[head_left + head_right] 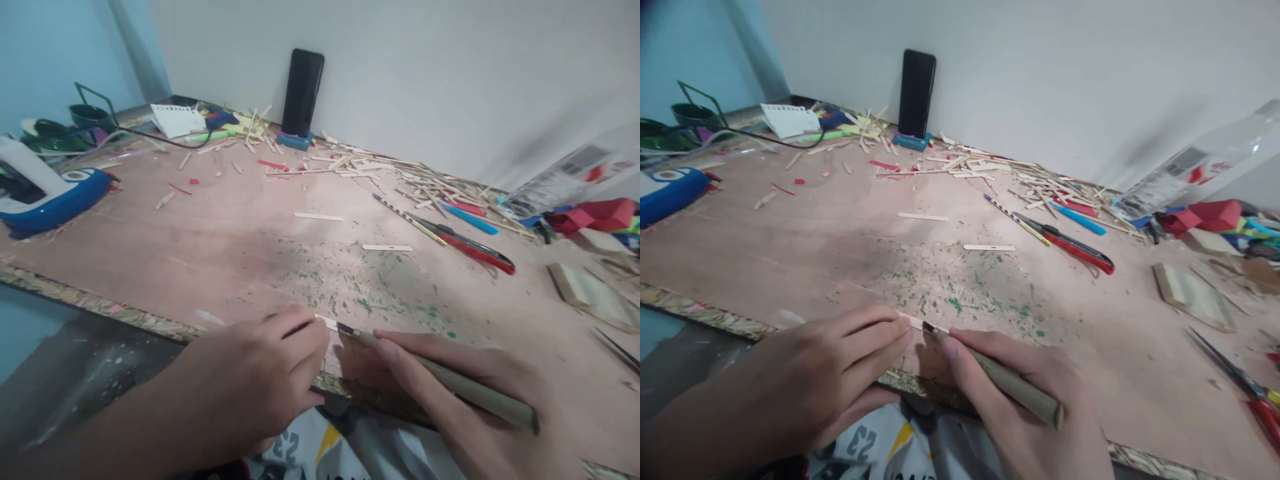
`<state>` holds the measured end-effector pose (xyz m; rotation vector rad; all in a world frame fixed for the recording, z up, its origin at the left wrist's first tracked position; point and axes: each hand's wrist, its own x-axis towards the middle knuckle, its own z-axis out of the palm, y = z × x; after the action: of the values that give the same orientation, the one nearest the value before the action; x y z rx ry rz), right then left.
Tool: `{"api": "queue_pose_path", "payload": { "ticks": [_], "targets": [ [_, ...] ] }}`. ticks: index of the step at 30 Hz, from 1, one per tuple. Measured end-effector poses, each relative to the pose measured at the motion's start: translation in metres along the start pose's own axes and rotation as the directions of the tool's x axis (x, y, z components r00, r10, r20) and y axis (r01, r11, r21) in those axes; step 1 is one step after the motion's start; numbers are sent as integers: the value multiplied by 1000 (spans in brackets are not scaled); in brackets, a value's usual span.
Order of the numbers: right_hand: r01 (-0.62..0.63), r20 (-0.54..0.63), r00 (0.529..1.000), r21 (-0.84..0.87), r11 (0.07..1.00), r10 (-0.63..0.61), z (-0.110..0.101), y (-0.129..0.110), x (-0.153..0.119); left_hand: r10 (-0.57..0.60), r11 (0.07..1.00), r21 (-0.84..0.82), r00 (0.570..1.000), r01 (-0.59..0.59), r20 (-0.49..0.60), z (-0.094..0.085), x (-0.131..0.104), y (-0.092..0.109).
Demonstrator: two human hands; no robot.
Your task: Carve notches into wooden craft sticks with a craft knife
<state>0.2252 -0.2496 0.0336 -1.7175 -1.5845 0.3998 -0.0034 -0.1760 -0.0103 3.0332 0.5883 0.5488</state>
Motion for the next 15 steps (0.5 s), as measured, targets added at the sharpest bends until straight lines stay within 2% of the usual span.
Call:
{"api": "queue_pose_path", "payload": {
  "ticks": [6,9,15],
  "targets": [
    [43,-14,999,41,998,-42,2,6,0,-5,1000,-17,1000,5,7,1,1,1],
    [23,20,999,83,996,-25,5,4,0,-9,1000,-12,1000,9,4,1,0,1],
    [-27,3,1000,75,997,27,6,3,3,-1,1000,-15,1000,1,-5,2,-1,0]
  ]
}}
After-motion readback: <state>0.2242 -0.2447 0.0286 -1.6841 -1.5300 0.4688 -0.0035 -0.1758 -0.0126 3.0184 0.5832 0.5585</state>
